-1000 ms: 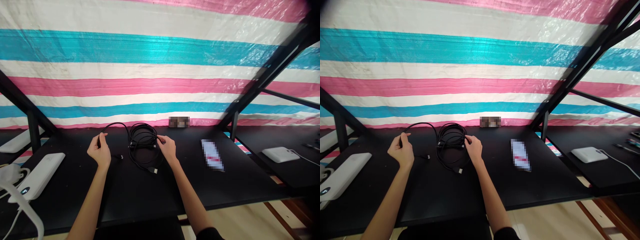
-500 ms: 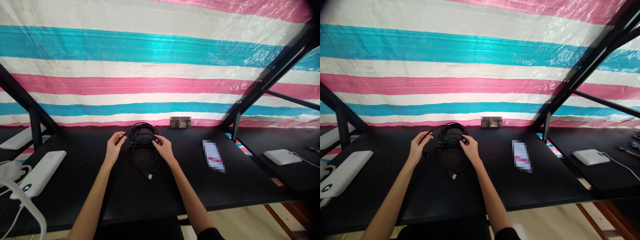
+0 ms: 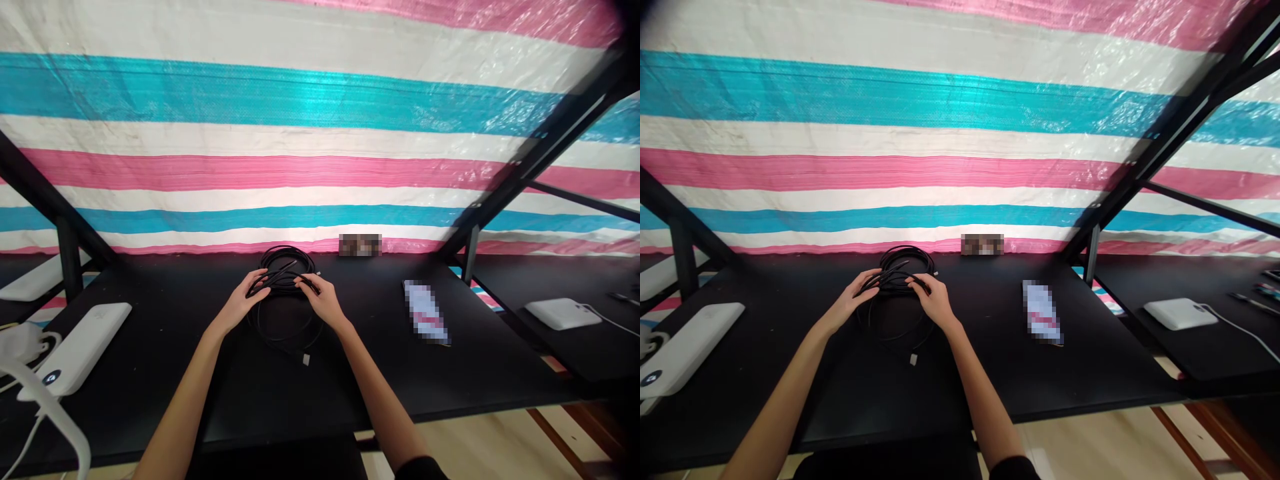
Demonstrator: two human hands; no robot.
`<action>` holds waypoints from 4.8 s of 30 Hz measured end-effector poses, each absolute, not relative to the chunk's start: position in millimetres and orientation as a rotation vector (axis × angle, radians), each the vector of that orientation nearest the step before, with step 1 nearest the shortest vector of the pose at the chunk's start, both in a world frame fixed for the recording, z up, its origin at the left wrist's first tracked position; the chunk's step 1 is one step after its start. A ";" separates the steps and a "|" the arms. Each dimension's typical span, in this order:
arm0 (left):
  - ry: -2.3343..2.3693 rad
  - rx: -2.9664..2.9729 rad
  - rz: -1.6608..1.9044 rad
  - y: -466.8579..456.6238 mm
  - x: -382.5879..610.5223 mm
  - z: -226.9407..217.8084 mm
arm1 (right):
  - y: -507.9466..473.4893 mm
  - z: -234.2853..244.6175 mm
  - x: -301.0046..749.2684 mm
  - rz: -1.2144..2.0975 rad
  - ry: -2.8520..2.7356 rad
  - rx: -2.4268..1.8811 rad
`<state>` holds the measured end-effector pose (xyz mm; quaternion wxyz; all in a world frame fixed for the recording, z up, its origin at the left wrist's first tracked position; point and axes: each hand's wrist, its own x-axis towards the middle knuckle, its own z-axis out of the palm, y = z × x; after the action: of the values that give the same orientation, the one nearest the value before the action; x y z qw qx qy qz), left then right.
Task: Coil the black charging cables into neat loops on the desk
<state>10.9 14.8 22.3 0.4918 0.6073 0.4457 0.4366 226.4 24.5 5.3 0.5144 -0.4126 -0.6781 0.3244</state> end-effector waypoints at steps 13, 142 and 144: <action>1.209 1.468 1.107 14.4 12.7 27.5 | 24.0 6.2 224.7 0.734 -1.622 -0.942; 1.352 1.291 0.454 -0.8 0.8 41.1 | 17.6 11.5 242.8 1.804 -1.296 -0.535; 1.255 1.283 0.312 -4.6 2.2 45.4 | 18.0 9.2 243.6 1.809 -1.305 -0.520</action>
<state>2.2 -4.6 45.4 0.6130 0.5566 0.5442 0.1352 243.6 18.0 9.2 0.4128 -0.2066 -0.5191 0.7193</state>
